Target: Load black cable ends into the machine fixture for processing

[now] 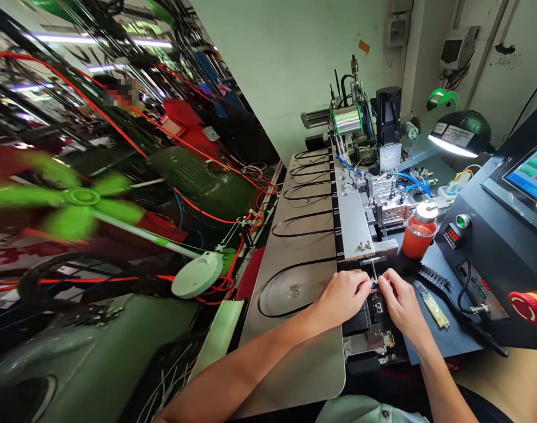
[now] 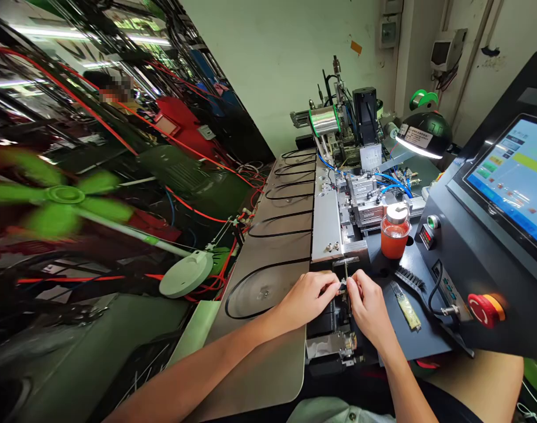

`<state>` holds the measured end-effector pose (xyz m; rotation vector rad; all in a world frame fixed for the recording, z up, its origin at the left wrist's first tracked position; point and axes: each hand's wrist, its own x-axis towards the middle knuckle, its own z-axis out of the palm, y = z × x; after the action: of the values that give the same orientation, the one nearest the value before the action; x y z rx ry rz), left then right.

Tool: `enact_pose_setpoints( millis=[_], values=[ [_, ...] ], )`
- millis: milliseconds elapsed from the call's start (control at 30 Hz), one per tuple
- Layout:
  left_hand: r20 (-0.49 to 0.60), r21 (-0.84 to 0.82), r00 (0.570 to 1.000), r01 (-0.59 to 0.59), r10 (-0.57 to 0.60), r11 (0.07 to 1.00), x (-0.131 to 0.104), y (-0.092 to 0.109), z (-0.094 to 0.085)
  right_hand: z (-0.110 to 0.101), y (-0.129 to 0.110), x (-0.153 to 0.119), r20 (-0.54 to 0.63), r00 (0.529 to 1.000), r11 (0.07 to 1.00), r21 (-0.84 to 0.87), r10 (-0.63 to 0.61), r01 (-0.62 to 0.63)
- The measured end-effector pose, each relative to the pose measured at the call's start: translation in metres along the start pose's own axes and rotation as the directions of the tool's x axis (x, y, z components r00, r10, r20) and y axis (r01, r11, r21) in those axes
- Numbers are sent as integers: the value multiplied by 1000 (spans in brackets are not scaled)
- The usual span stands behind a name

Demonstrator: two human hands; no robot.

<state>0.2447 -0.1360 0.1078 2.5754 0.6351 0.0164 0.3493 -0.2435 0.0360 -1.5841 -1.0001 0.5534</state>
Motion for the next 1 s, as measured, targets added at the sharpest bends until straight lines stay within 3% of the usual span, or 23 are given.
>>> enact_pose_setpoints(
  millis=[100, 200, 333, 433, 567, 633, 733, 867, 1000],
  values=[
    [-17, 46, 1000, -17, 18, 999, -2, -1, 2, 4, 3, 1, -5, 1000, 998, 57, -21, 21],
    [-108, 119, 993, -42, 55, 992, -9, -5, 7, 6, 6, 1, -21, 1000, 989, 150, -8, 11],
    [-203, 258, 946, -198, 253, 946, -18, -13, 14, 10, 9, 1, -49, 999, 977, 212, 21, -11],
    [-168, 415, 898, -309, 406, 856, -20, -15, 13, 13, 11, 1, -64, 997, 969, 246, 35, -18],
    [-26, 564, 856, -414, 516, 715, -19, -13, 8, 13, 16, -1, -35, 998, 958, 285, 52, -39],
    [-21, 556, 859, -415, 512, 720, -19, -12, 6, 8, 17, -2, -24, 997, 959, 278, 67, -58],
    [-78, 467, 898, -351, 433, 812, -19, -15, 2, -1, 14, -6, -90, 995, 991, 130, 32, -20],
    [-45, 423, 952, -256, 303, 869, -21, -18, -7, -8, 5, -12, -108, 973, 969, -164, -204, 185],
    [-15, 413, 962, -241, 271, 878, -21, -18, -12, -6, 3, -16, -87, 942, 906, -316, -324, 283]
  ],
)
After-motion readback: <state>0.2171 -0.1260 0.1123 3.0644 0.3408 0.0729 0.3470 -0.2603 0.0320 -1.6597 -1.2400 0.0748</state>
